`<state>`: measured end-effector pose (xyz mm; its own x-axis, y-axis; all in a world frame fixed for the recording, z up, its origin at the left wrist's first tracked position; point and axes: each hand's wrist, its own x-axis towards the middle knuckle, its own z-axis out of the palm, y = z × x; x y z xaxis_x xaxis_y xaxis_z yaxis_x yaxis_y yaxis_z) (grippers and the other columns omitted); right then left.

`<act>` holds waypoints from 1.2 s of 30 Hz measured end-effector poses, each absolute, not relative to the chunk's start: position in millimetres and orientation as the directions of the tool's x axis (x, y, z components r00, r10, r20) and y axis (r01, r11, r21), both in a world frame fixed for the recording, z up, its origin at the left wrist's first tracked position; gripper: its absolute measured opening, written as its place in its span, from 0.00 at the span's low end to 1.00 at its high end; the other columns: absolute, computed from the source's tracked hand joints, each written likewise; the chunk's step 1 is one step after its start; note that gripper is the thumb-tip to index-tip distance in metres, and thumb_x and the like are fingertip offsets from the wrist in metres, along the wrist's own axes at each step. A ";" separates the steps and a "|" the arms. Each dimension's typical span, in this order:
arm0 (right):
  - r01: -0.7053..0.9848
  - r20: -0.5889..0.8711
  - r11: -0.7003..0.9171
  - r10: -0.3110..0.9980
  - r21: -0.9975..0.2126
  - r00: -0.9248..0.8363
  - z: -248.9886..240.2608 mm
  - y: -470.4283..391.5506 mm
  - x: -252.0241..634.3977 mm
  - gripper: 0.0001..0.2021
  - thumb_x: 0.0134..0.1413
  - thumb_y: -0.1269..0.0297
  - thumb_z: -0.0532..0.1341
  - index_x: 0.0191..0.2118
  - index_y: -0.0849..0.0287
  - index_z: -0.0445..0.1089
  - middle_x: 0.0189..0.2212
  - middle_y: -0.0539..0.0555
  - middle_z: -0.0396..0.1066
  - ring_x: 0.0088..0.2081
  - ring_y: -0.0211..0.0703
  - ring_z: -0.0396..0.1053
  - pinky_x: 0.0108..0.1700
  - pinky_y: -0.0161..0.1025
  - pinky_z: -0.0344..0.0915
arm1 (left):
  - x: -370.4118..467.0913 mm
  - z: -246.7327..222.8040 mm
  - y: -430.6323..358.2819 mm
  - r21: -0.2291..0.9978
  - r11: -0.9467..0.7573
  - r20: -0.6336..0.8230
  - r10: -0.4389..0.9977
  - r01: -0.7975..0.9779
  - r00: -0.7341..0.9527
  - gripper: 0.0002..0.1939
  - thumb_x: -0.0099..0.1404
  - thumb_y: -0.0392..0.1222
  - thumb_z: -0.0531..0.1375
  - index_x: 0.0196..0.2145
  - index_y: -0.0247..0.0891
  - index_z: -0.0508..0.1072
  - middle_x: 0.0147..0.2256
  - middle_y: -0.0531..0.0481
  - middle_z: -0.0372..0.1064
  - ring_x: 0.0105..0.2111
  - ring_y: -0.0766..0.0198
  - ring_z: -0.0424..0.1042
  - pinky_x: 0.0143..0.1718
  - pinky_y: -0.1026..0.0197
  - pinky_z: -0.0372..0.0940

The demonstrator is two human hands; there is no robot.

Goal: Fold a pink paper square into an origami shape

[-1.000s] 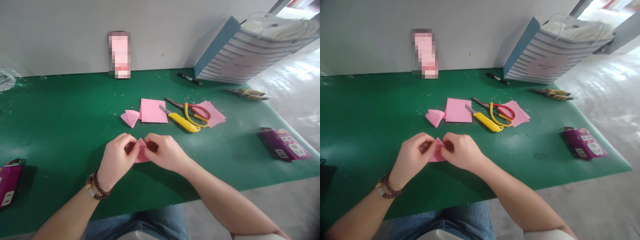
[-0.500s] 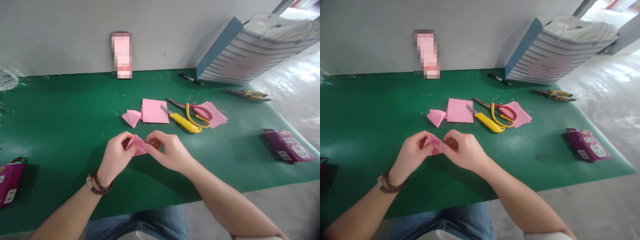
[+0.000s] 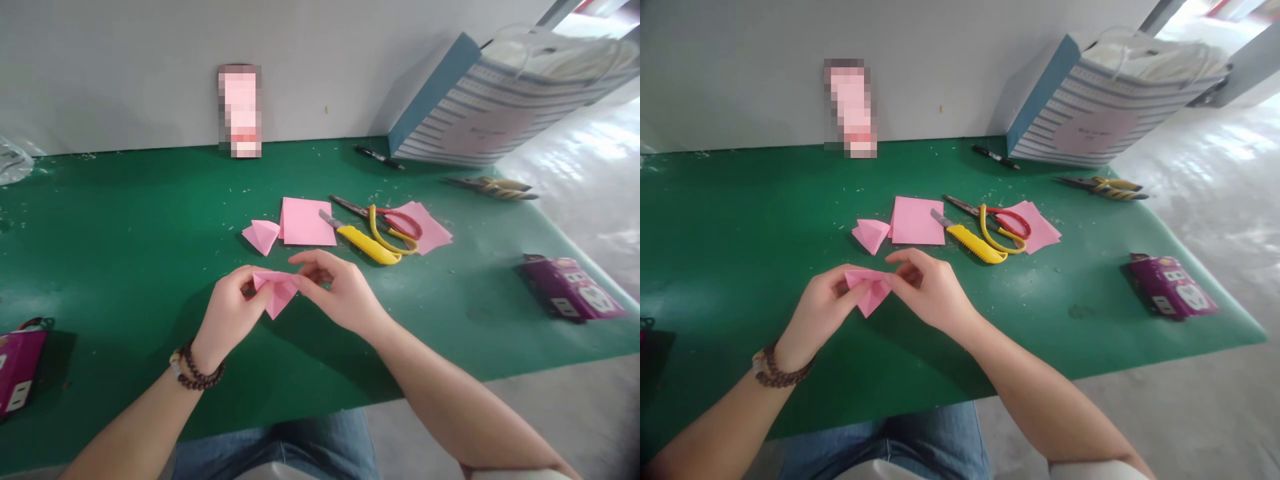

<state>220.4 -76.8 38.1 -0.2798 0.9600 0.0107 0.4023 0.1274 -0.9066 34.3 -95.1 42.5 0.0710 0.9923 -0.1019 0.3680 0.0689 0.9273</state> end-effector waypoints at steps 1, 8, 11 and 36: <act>0.377 -0.014 0.103 0.955 -0.920 -0.296 37.6 -77.5 219.5 0.13 0.55 0.61 0.63 0.46 0.56 0.69 0.30 0.50 0.75 0.30 0.38 0.73 0.33 0.36 0.71 | 34.7 42.6 -94.6 0.923 0.068 -0.091 0.995 0.379 0.042 0.07 0.61 0.38 0.59 0.35 0.39 0.77 0.37 0.49 0.76 0.36 0.61 0.75 0.37 0.61 0.70; 0.408 0.029 0.145 0.960 -0.902 -0.277 30.8 -78.3 216.2 0.18 0.52 0.71 0.59 0.50 0.55 0.64 0.29 0.47 0.73 0.30 0.37 0.73 0.33 0.35 0.70 | 39.0 38.9 -94.8 0.963 0.193 -0.217 0.969 0.190 0.119 0.09 0.60 0.43 0.63 0.38 0.38 0.75 0.38 0.48 0.75 0.36 0.59 0.76 0.35 0.60 0.74; 0.472 0.099 0.197 0.970 -0.859 -0.223 30.5 -77.4 218.1 0.19 0.51 0.73 0.58 0.51 0.54 0.64 0.30 0.47 0.73 0.30 0.37 0.72 0.35 0.36 0.69 | 38.5 37.7 -95.7 0.952 0.286 -0.305 0.916 0.109 0.260 0.14 0.62 0.48 0.61 0.43 0.37 0.74 0.43 0.44 0.75 0.40 0.57 0.76 0.40 0.57 0.75; 0.519 0.319 0.471 0.878 -0.713 -0.358 38.8 -81.7 219.8 0.06 0.60 0.68 0.60 0.40 0.54 0.74 0.36 0.51 0.78 0.34 0.38 0.74 0.36 0.35 0.70 | 36.2 32.7 -92.7 0.983 0.173 -0.177 0.982 0.053 0.070 0.16 0.60 0.42 0.65 0.45 0.37 0.73 0.42 0.44 0.77 0.41 0.57 0.78 0.45 0.55 0.74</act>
